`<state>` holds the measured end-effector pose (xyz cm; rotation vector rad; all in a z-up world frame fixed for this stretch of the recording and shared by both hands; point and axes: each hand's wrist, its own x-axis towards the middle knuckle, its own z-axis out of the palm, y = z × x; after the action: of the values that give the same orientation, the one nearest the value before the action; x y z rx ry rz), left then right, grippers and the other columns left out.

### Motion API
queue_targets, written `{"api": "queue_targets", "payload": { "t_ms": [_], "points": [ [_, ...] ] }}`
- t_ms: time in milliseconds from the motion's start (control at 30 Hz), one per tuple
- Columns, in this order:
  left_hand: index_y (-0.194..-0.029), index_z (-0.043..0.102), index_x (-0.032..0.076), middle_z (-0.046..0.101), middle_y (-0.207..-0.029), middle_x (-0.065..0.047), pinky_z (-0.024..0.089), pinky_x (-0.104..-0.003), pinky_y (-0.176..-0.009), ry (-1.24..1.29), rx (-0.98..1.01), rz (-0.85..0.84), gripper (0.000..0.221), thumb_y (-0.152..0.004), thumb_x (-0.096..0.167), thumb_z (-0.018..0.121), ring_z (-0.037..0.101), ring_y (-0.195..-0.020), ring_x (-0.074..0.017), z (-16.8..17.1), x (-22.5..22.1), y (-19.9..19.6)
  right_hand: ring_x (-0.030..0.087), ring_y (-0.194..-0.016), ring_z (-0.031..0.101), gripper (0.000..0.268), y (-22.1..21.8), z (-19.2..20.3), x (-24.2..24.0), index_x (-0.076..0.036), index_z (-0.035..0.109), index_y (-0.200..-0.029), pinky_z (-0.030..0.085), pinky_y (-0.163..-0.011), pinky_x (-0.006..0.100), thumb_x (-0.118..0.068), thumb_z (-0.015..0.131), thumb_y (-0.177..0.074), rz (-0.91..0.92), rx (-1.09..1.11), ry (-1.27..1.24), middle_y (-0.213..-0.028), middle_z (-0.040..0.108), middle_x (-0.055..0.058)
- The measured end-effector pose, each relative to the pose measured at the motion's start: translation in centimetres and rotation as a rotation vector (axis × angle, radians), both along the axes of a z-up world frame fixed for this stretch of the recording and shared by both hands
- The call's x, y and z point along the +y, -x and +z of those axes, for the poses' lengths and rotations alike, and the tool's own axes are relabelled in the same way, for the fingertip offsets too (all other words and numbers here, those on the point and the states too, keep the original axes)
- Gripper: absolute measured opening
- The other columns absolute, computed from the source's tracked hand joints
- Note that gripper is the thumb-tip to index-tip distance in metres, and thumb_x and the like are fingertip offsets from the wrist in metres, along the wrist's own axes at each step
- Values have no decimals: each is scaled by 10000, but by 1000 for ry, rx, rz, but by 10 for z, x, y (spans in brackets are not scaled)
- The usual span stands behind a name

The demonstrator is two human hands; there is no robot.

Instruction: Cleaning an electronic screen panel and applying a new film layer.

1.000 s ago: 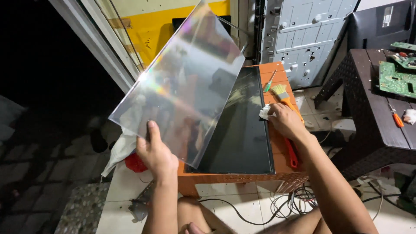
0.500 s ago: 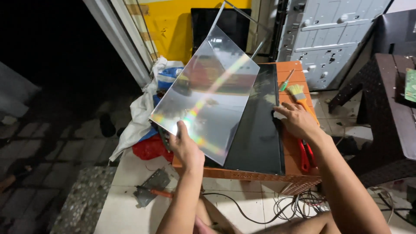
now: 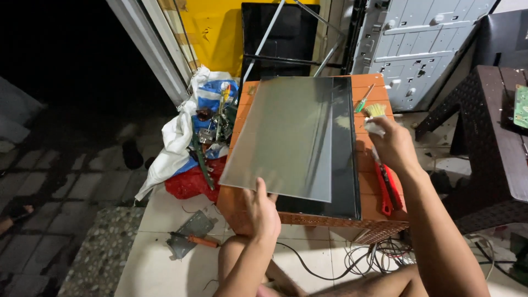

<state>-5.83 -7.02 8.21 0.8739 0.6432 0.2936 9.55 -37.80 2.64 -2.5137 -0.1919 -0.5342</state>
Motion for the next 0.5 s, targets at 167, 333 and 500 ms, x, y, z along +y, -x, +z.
{"api": "queue_targets", "payload": {
  "t_ms": [167,333,500],
  "points": [
    [-1232,517,96,514,-1212,-162,658,-519,-794,123,-54,-326,258,-1030,239,588,706,-965,-392,-66,21,7,307,-1076,688,479,39,48,38,-375,687,-1334,549,-898,442,-202,741,-890,-22,87,-240,-1111,712,61],
    [-1402,492,-41,701,-1121,-239,638,-308,-516,-41,-27,-976,559,-1025,370,460,746,-872,-289,-43,58,33,223,-877,694,614,62,63,76,-117,618,-1386,551,-754,350,-4,721,-791,304,186,-70,-1181,735,67],
    [-1253,650,3,769,-1023,-173,629,-306,-611,-1011,-342,-644,347,-962,188,616,757,-818,-245,-52,56,45,352,-1194,630,545,53,25,96,-92,660,-1330,538,-956,432,-59,696,-787,495,27,231,-1402,608,156]
  ]
}}
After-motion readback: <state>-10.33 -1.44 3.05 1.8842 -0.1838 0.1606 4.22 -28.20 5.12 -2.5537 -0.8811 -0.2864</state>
